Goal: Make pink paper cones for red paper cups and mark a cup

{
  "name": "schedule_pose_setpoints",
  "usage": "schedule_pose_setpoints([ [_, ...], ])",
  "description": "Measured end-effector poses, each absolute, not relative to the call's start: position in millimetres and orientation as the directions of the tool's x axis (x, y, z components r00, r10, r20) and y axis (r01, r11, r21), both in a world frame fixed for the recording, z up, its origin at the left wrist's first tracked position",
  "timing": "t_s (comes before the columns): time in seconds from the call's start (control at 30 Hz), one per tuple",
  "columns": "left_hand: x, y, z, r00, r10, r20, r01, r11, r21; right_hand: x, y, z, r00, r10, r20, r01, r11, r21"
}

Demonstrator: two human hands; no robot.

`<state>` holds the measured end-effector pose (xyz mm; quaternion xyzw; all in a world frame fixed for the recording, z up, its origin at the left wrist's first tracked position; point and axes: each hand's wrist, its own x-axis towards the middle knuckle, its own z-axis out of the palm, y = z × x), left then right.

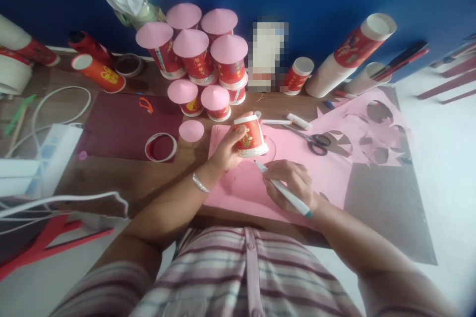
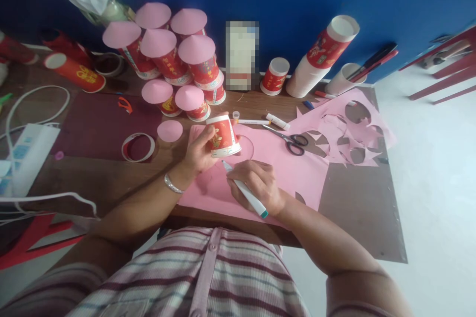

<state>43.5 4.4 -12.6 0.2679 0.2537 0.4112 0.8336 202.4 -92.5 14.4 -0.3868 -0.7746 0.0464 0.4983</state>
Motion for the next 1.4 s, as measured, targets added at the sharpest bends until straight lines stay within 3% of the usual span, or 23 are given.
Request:
schedule_pose_setpoints([
  [0.5, 41, 2, -15, 0.553, 0.802, -0.225, -0.48, 0.527, 0.701, 205, -91, 16, -0.222, 0.632, 0.742, 0.549, 0.71, -0.441],
  [1.17, 39, 1, -2, 0.446, 0.888, -0.112, -0.482, 0.344, 0.806, 200, -87, 14, -0.148, 0.628, 0.764, 0.56, 0.69, -0.459],
  [1.4, 40, 2, -17, 0.527, 0.835, -0.158, -0.495, 0.453, 0.742, 207, -92, 16, -0.1, 0.644, 0.759, 0.629, 0.632, -0.453],
])
